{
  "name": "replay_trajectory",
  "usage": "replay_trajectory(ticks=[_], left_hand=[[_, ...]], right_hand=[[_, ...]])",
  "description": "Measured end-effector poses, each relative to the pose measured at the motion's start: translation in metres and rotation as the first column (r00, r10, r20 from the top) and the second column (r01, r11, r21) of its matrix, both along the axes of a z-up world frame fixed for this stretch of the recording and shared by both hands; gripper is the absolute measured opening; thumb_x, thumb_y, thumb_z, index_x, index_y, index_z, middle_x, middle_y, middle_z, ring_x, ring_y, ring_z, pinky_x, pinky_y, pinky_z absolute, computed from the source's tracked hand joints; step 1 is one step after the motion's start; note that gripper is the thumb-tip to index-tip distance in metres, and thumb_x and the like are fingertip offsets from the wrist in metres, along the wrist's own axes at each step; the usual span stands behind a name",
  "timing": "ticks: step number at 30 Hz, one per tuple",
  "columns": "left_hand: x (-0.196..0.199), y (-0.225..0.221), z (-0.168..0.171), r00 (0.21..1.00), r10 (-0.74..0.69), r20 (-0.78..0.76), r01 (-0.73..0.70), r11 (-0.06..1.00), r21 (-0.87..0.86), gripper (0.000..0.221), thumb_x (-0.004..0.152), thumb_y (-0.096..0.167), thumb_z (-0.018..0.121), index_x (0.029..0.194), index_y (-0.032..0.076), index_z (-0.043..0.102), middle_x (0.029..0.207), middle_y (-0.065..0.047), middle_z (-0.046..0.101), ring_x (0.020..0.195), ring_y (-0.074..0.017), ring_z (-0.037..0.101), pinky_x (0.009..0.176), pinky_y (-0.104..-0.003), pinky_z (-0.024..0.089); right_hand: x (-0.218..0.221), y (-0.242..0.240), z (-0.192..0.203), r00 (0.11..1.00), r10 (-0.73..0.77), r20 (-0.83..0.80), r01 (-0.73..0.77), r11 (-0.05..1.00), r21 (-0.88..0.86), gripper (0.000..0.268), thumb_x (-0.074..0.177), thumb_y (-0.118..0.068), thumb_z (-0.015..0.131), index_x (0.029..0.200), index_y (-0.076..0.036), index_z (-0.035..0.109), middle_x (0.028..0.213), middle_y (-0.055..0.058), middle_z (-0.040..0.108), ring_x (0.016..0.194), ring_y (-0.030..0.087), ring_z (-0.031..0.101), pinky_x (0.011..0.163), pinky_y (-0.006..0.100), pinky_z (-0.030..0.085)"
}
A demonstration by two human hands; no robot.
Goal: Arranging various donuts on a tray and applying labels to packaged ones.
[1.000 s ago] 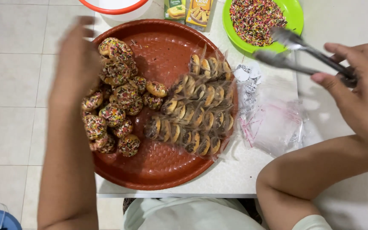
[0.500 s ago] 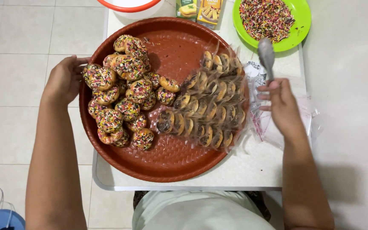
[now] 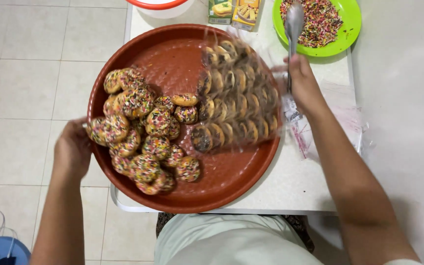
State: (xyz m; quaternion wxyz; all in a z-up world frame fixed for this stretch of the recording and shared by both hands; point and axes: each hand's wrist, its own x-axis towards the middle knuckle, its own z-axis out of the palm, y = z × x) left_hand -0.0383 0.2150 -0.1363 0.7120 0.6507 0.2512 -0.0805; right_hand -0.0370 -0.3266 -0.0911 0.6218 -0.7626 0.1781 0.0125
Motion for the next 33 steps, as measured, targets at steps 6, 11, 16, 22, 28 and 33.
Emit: replay_trajectory(ticks=[6, 11, 16, 22, 28, 33], left_hand=[[0.002, 0.011, 0.033, 0.931, -0.349, -0.110, 0.362, 0.922, 0.138, 0.019, 0.084, 0.011, 0.040, 0.103, 0.014, 0.040, 0.098, -0.010, 0.056, 0.083, -0.0255, 0.059, 0.070, -0.039, 0.050], [0.045, 0.041, 0.054, 0.738, -0.584, -0.337, 0.672, 0.678, 0.297, 0.040, 0.100, 0.026, 0.031, 0.113, 0.004, 0.061, 0.092, -0.027, 0.076, 0.078, -0.0379, 0.070, 0.071, -0.044, 0.048], [0.127, 0.021, 0.035, 0.784, -0.619, 0.042, 0.531, 0.704, 0.471, 0.041, 0.111, 0.030, 0.033, 0.129, 0.007, 0.061, 0.111, -0.014, 0.069, 0.093, -0.0230, 0.065, 0.074, -0.036, 0.051], [0.195, -0.031, 0.025, 0.731, -0.682, -0.004, 0.677, 0.725, 0.129, 0.039, 0.107, 0.030, 0.040, 0.127, 0.010, 0.066, 0.102, -0.005, 0.066, 0.085, -0.0166, 0.060, 0.071, -0.030, 0.049], [0.198, -0.029, 0.000, 0.651, -0.747, -0.136, 0.758, 0.631, 0.166, 0.027, 0.114, 0.024, 0.039, 0.121, 0.016, 0.063, 0.093, 0.003, 0.062, 0.080, -0.0116, 0.055, 0.068, -0.027, 0.044], [0.188, -0.011, -0.005, 0.646, -0.712, -0.276, 0.760, 0.634, 0.144, 0.020, 0.116, 0.024, 0.038, 0.109, 0.012, 0.053, 0.091, -0.005, 0.057, 0.076, -0.0180, 0.050, 0.062, -0.033, 0.044]], right_hand=[[-0.010, 0.007, 0.000, 0.997, -0.052, 0.065, 0.055, 0.998, -0.039, 0.074, 0.089, -0.073, 0.034, 0.127, -0.010, 0.039, 0.127, 0.014, 0.065, 0.104, 0.030, 0.070, 0.095, 0.042, 0.060], [-0.064, 0.044, 0.053, 0.953, -0.274, 0.127, 0.301, 0.880, -0.368, 0.046, 0.106, -0.052, 0.021, 0.123, -0.015, 0.041, 0.120, 0.009, 0.066, 0.107, 0.022, 0.068, 0.084, 0.031, 0.059], [-0.142, 0.117, 0.040, 0.821, -0.529, 0.213, 0.570, 0.758, -0.316, 0.052, 0.105, -0.056, 0.020, 0.127, -0.014, 0.043, 0.121, 0.008, 0.069, 0.105, 0.020, 0.070, 0.083, 0.032, 0.058], [-0.201, 0.189, -0.003, 0.756, -0.598, 0.267, 0.649, 0.736, -0.191, 0.056, 0.106, -0.055, 0.025, 0.133, -0.008, 0.040, 0.149, 0.019, 0.052, 0.141, 0.033, 0.050, 0.112, 0.051, 0.044], [-0.198, 0.198, 0.000, 0.766, -0.572, 0.294, 0.636, 0.740, -0.218, 0.058, 0.108, -0.054, 0.024, 0.135, -0.006, 0.042, 0.145, 0.018, 0.055, 0.136, 0.031, 0.054, 0.115, 0.045, 0.043], [-0.162, 0.175, 0.039, 0.744, -0.666, -0.057, 0.639, 0.733, -0.233, 0.067, 0.095, -0.070, 0.025, 0.130, -0.015, 0.040, 0.144, 0.010, 0.059, 0.129, 0.035, 0.064, 0.098, 0.052, 0.060]])
